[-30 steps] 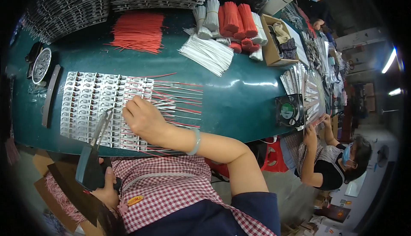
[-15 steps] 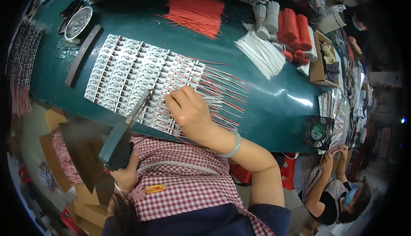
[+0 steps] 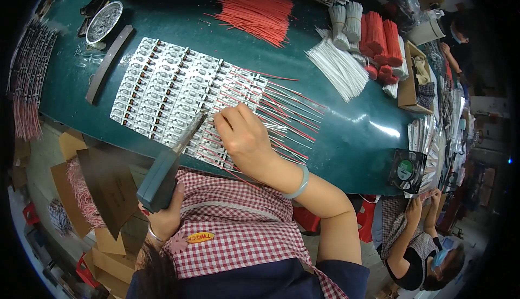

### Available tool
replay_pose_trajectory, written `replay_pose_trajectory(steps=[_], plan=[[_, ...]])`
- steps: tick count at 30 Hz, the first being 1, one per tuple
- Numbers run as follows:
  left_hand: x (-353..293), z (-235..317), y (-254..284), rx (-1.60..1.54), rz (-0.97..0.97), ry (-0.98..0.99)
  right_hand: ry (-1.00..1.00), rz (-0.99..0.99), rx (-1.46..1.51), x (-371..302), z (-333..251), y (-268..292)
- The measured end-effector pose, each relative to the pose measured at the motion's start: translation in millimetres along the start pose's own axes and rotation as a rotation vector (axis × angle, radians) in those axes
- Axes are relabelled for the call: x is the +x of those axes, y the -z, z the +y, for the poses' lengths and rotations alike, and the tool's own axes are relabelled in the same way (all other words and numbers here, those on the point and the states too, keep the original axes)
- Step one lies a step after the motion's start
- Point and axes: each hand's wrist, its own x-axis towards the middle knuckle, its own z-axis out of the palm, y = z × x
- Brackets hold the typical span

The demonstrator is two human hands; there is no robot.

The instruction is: The person solders wire leads onto an array of circuit board components using a handheld soldering gun.

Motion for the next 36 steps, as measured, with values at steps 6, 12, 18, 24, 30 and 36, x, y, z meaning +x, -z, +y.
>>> replay_pose_trajectory(steps=[6,12,18,24,30,36], plan=[[-5,-7,-3,-0.014,-0.028,-0.008,0.006,-0.007,-0.005,1,-2,1],[0,-1,-4,-0.013,-0.041,-0.036,-0.009,-0.03,-0.001,2,-2,1],[-3,-3,-2,-0.065,-0.051,0.024,0.006,-0.022,0.003,2,-1,0],[-3,1,2,0.063,-0.01,-0.058,0.001,-0.029,-0.003,1,-1,0],[-9,-4,2,0.027,0.007,-0.031,-0.038,0.002,0.013,2,-4,-1],[-16,-11,6,0.012,0.014,-0.005,0.022,0.035,-0.03,-2,-5,2]])
